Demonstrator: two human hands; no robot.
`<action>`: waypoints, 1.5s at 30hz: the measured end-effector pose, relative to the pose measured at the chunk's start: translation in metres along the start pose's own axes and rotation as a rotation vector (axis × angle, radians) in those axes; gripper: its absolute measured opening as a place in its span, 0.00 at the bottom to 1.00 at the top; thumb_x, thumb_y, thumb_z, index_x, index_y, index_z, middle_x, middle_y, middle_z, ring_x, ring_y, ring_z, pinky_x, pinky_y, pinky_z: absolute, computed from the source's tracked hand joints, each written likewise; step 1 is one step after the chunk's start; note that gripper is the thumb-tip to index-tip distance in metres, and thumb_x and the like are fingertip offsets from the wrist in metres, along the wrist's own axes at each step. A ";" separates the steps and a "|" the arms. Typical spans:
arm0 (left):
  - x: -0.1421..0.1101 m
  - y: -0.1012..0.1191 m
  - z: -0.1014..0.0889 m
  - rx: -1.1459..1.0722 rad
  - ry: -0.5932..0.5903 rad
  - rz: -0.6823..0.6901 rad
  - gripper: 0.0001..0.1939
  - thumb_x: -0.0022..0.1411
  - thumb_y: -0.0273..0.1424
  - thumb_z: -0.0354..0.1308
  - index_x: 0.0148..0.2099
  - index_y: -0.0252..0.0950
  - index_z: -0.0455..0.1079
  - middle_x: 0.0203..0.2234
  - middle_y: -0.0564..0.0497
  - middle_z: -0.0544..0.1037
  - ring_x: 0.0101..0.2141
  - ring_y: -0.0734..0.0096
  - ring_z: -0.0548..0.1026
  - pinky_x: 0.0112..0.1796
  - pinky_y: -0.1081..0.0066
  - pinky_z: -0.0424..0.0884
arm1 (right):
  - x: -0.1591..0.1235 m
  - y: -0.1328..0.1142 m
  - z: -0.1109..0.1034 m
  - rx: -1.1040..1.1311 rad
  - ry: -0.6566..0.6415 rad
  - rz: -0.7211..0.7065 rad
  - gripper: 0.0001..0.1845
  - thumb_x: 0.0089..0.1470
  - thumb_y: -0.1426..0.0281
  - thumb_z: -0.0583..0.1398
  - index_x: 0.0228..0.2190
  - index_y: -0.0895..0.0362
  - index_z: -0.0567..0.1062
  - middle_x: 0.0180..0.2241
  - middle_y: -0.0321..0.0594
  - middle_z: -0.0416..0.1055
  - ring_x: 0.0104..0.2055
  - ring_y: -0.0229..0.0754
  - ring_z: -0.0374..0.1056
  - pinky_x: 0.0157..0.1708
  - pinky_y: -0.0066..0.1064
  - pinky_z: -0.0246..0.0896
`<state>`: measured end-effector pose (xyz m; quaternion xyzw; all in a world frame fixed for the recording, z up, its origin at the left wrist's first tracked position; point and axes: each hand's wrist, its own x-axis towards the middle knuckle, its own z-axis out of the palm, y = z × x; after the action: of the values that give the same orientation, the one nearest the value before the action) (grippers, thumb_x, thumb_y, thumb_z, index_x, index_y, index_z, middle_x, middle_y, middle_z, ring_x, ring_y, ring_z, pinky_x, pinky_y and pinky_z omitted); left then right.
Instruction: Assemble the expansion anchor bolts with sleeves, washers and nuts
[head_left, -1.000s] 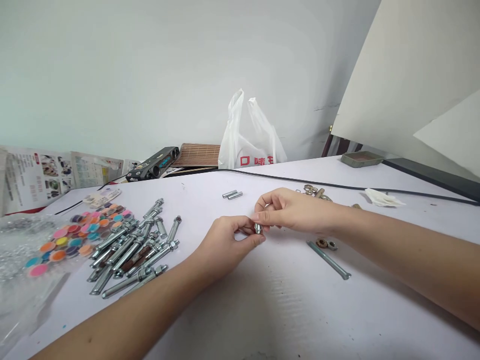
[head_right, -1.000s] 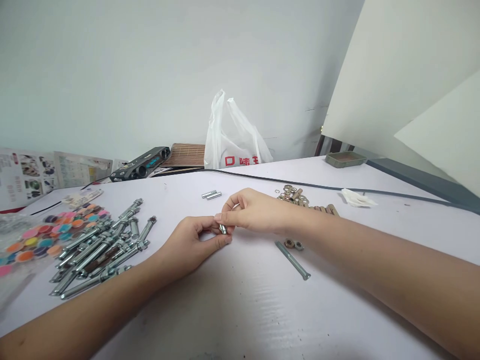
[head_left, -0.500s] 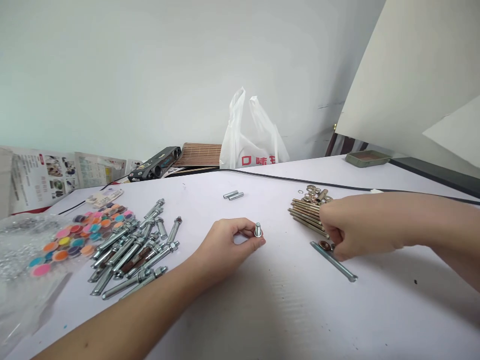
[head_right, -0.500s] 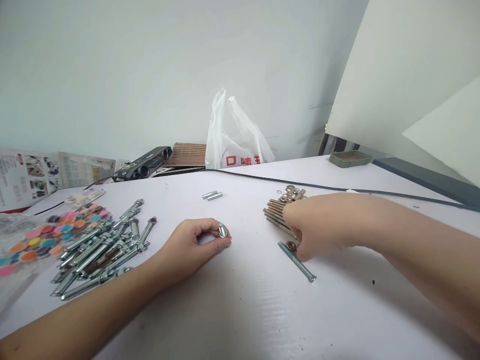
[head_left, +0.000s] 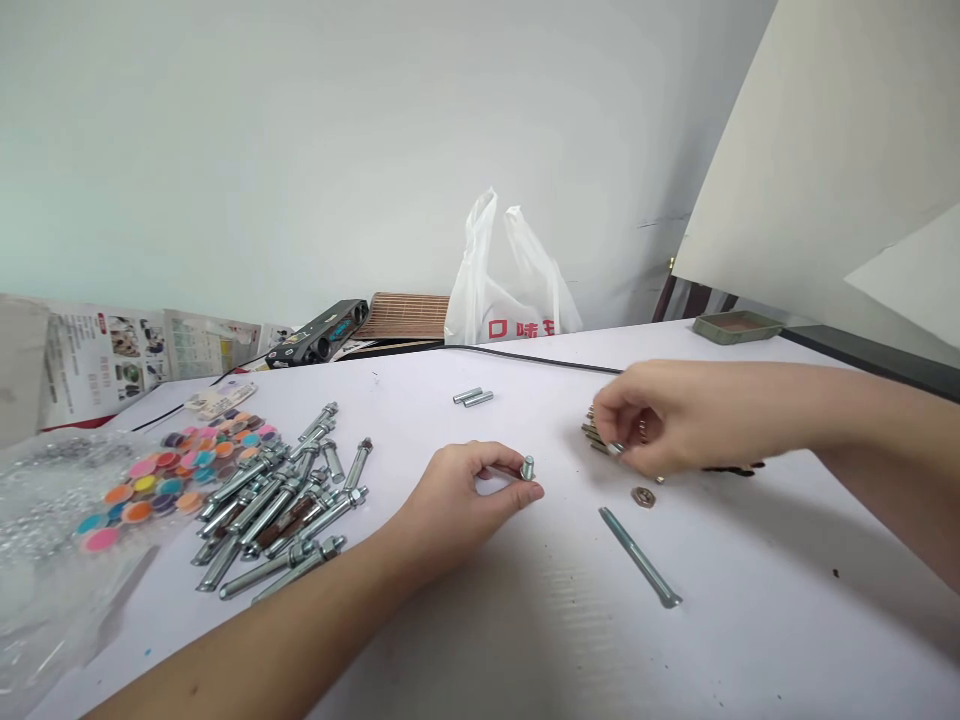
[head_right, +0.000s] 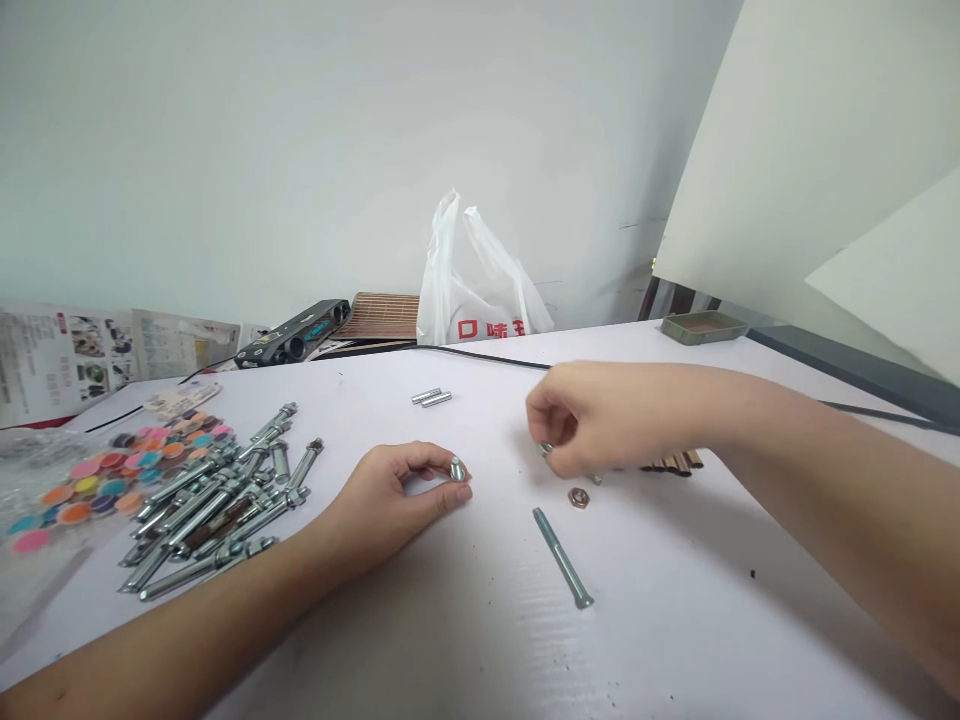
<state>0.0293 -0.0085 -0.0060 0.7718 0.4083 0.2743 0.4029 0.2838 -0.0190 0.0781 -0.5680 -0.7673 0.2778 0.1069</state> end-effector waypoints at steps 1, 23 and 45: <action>0.000 0.001 0.000 -0.012 0.008 -0.007 0.11 0.56 0.40 0.62 0.37 0.39 0.77 0.33 0.52 0.81 0.36 0.68 0.75 0.40 0.70 0.68 | 0.006 -0.003 -0.001 0.033 -0.038 -0.022 0.04 0.41 0.71 0.65 0.24 0.52 0.75 0.25 0.36 0.74 0.22 0.39 0.65 0.18 0.31 0.55; 0.014 0.001 -0.026 -0.196 0.118 -0.072 0.17 0.57 0.42 0.61 0.40 0.33 0.76 0.34 0.48 0.80 0.30 0.72 0.73 0.32 0.73 0.67 | 0.144 -0.011 0.057 -0.126 0.119 -0.043 0.14 0.45 0.59 0.63 0.30 0.57 0.76 0.33 0.42 0.74 0.33 0.43 0.66 0.29 0.30 0.55; -0.006 0.019 -0.009 0.220 0.008 -0.098 0.13 0.54 0.37 0.58 0.42 0.42 0.72 0.25 0.58 0.72 0.27 0.74 0.66 0.29 0.74 0.61 | 0.033 -0.014 0.077 0.582 0.130 -0.239 0.22 0.59 0.53 0.55 0.29 0.57 0.79 0.19 0.30 0.59 0.21 0.32 0.47 0.25 0.29 0.47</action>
<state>0.0274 -0.0161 0.0144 0.7894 0.4747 0.2109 0.3271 0.2249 -0.0144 0.0177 -0.4361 -0.7083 0.4344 0.3456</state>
